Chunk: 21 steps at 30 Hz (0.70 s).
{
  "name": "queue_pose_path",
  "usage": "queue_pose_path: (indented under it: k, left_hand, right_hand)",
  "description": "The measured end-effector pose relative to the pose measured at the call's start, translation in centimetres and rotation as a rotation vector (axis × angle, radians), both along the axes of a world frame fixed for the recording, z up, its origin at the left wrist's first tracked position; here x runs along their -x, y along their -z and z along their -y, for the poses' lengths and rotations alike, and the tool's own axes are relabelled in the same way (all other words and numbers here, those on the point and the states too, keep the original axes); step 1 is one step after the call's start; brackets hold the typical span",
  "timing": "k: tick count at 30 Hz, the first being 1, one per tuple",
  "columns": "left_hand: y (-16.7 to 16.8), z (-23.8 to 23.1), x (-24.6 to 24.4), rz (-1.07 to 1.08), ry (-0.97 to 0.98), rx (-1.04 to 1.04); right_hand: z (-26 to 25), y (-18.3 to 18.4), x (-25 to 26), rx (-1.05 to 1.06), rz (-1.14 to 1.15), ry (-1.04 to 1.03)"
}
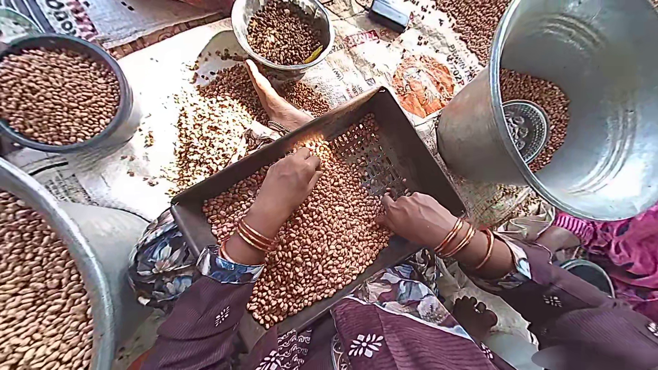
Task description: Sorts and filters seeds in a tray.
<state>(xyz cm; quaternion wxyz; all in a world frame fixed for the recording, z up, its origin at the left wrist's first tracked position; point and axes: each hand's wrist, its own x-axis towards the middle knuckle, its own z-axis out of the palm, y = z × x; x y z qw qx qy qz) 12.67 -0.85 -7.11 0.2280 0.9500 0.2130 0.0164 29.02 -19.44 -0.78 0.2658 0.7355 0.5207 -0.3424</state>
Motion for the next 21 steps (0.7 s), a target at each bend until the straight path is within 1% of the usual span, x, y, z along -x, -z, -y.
queue_pose_path:
  k: [1, 3, 5, 6, 7, 9, 11, 12, 13, 15, 17, 19, 21]
  left_hand:
    - [-0.1, 0.1, -0.2, -0.02, 0.002, 0.001]
    - [0.0, 0.2, -0.4, -0.026, 0.003, -0.004]
    - [0.1, 0.1, -0.4, 0.009, -0.032, 0.022]
    - [0.2, -0.1, -0.3, 0.062, -0.069, 0.06]
    - [0.3, -0.3, -0.1, 0.141, -0.118, 0.112]
    - [-0.1, -0.6, 0.3, 0.297, -0.218, 0.289]
    - [-0.2, -1.0, 0.7, 0.361, -0.284, 0.589]
    - [-0.1, -1.0, 0.8, 0.377, -0.28, 0.726]
    - [-0.3, -0.9, 1.0, 0.364, -0.262, 0.747]
    - [-1.2, -0.3, 1.4, 0.272, -0.18, 0.522]
    - [-0.5, 0.0, 1.4, 0.258, -0.064, 0.276]
    - [0.6, 0.0, 1.3, 0.245, 0.024, 0.169]
    - [0.9, 0.2, 1.3, 0.22, 0.058, 0.131]
  right_hand:
    - [-0.1, -0.2, 0.4, -0.012, -0.09, -0.039]
    - [-0.5, -0.2, 0.6, -0.099, -0.372, -0.105]
    - [-1.3, 0.2, 0.2, -0.312, -0.698, -0.132]
    - [-2.0, 0.3, 0.0, -0.44, -0.802, -0.113]
    - [-2.8, 0.4, -0.3, -0.58, -0.813, -0.097]
    - [-4.9, 1.0, -1.1, -0.821, -0.599, -0.155]
    - [-6.8, 2.9, -2.3, -0.871, -0.398, -0.25]
    - [-7.5, 4.0, -2.7, -0.874, -0.368, -0.293]
    - [-7.9, 5.0, -3.0, -0.873, -0.363, -0.333]
    - [-8.3, 6.2, -3.2, -0.928, -0.387, -0.376]
    - [-8.4, 6.4, -3.2, -0.963, -0.4, -0.382]
    - [-8.3, 6.1, -3.3, -0.94, -0.4, -0.362]
    - [-8.3, 5.6, -3.6, -0.894, -0.399, -0.32]
